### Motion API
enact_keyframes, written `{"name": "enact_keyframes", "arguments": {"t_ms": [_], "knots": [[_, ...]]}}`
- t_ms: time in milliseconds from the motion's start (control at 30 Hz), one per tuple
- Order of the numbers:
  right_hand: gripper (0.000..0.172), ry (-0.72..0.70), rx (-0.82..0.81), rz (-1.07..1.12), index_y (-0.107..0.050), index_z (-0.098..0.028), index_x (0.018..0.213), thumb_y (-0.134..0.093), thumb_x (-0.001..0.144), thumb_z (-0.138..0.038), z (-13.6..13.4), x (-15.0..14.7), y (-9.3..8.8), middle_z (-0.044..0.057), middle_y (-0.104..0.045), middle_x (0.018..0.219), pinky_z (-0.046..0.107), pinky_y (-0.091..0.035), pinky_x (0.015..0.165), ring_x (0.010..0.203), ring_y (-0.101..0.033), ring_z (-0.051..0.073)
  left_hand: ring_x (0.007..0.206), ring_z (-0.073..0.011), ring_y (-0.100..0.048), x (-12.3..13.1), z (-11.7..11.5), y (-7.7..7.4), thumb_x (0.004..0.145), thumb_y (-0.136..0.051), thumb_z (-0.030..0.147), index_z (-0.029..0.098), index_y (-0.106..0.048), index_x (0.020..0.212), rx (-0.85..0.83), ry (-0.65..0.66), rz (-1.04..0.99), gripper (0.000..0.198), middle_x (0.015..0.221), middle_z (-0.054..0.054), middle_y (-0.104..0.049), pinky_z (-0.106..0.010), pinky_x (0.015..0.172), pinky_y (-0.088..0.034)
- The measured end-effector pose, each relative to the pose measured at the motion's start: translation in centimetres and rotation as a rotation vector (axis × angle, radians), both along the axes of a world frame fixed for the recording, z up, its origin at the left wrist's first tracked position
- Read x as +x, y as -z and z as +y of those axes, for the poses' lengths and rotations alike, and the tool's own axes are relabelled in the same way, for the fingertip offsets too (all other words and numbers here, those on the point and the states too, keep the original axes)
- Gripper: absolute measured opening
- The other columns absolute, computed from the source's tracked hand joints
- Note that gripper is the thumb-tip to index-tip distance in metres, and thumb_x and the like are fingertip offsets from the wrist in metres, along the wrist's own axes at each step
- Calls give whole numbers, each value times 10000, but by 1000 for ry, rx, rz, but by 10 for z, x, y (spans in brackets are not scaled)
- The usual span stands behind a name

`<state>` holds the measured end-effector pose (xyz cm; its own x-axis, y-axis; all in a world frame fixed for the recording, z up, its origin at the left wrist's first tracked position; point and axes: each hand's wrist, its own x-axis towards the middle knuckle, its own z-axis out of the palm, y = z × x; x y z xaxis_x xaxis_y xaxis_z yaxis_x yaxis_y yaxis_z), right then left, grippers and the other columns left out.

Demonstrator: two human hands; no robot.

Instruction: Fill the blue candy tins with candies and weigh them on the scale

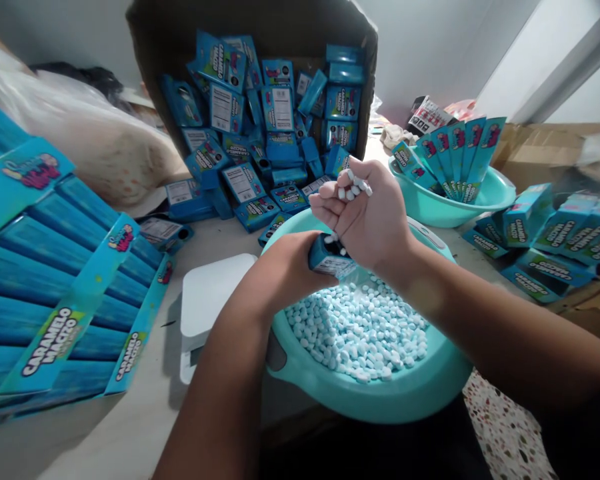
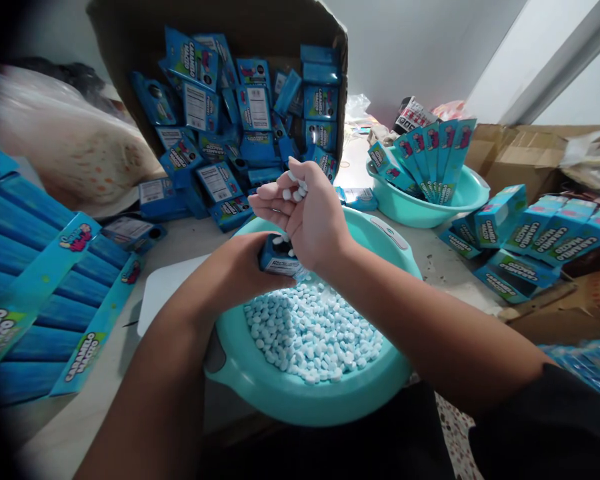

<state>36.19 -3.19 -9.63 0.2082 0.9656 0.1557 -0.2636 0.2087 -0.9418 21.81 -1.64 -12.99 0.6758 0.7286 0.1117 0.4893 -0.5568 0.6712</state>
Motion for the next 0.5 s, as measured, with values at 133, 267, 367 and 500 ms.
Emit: {"name": "enact_keyframes", "arguments": {"t_ms": [133,267,367,500], "knots": [[513,-17,17,-27,-529,-242,666,-610,781,-735,-1,-2,1,43,-674,745,361,-593,792,855,-693,198,790,-220,-645,0,0,0,683,-795,338,228,-693,911,27,-11,1,273,874,-1,-722,-307,625,-423],[410,-53,74,25,-621,-219,735,-673,785,-623,-4,-1,-1,44,-687,746,388,-594,820,889,-700,217,779,-212,-641,1,-1,0,670,-807,323,221,-672,862,57,-57,-26,256,853,6,-717,-301,627,-426],[283,-94,95,-2,-682,-204,807,-672,799,-487,-6,-1,-3,43,-713,796,381,-590,836,906,-705,211,816,-226,-661,0,-2,0,678,-806,333,223,-684,900,41,-74,-29,276,889,-1,-732,-313,662,-452],[162,-143,77,-105,-738,-206,849,-613,764,-264,-9,-3,-7,27,-732,875,345,-574,851,941,-709,197,899,-272,-691,0,-2,-1,662,-817,353,227,-693,1012,-11,-118,-8,392,977,-28,-754,-353,723,-491]]}}
